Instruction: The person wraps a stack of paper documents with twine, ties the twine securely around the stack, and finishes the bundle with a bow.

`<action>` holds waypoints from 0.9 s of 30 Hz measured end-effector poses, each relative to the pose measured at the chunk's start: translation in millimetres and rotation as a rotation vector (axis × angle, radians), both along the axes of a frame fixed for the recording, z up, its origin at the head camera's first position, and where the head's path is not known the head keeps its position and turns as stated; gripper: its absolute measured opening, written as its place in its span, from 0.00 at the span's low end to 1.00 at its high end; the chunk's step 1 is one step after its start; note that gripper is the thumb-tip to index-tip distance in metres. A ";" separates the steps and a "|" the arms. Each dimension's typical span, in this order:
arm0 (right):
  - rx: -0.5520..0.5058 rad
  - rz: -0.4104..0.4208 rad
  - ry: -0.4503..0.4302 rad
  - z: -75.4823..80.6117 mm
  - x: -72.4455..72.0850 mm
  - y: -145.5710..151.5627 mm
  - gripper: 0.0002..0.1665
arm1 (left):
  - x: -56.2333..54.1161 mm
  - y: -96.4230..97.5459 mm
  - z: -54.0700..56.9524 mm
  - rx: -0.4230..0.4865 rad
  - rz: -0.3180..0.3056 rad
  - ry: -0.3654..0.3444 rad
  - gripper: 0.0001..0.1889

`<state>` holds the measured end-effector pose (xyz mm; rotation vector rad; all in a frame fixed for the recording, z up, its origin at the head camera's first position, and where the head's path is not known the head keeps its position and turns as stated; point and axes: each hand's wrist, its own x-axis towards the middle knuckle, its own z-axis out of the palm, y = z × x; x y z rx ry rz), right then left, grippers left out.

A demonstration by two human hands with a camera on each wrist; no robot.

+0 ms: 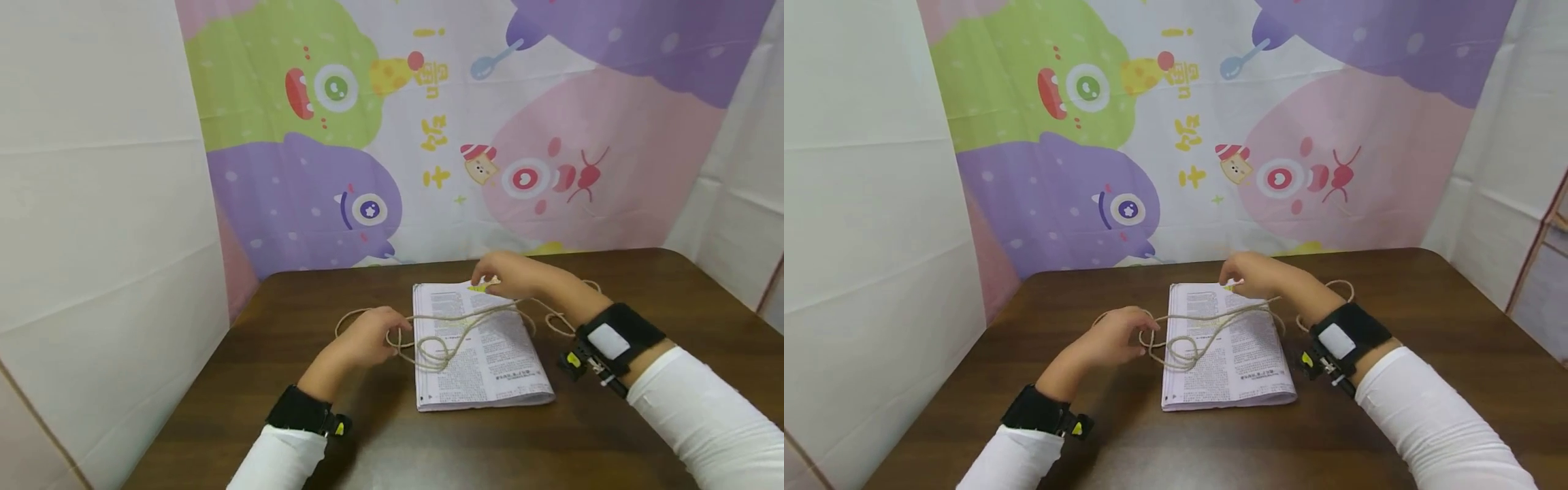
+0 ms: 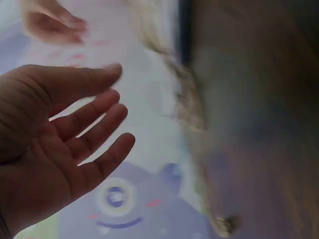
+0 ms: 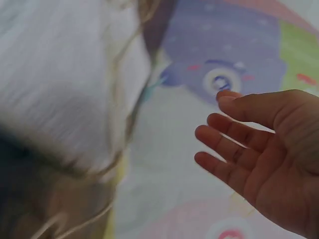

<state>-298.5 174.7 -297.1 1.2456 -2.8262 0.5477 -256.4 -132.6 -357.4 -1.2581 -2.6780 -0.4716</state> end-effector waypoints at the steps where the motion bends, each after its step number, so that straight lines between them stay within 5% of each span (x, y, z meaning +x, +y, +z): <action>1: 0.026 -0.023 -0.003 -4.7 -0.4 6.7 0.11 | -5.9 0.8 -3.8 -0.070 0.005 -0.005 0.18; 5: 0.095 -0.119 -0.059 -25.9 -1.0 26.8 0.11 | -21.0 6.6 -16.7 -0.233 -0.031 -0.085 0.10; 9: 0.085 -0.152 -0.075 -40.2 -1.5 38.2 0.10 | -28.2 10.3 -14.9 -0.192 -0.033 -0.096 0.01; 16: 0.035 -0.208 -0.035 -44.8 -7.4 49.5 0.09 | -55.8 5.0 17.6 0.011 0.338 0.006 0.03; 20: 0.029 -0.189 -0.046 -50.9 -10.9 49.2 0.08 | -76.5 3.9 22.1 0.088 0.500 0.008 0.05; 23: 0.042 -0.185 -0.042 -57.9 -12.9 47.2 0.07 | -89.3 5.6 14.5 0.152 0.540 -0.026 0.06; 27: 0.068 -0.199 -0.026 -64.4 -15.1 43.8 0.06 | -96.3 8.6 -3.2 0.127 0.494 -0.153 0.12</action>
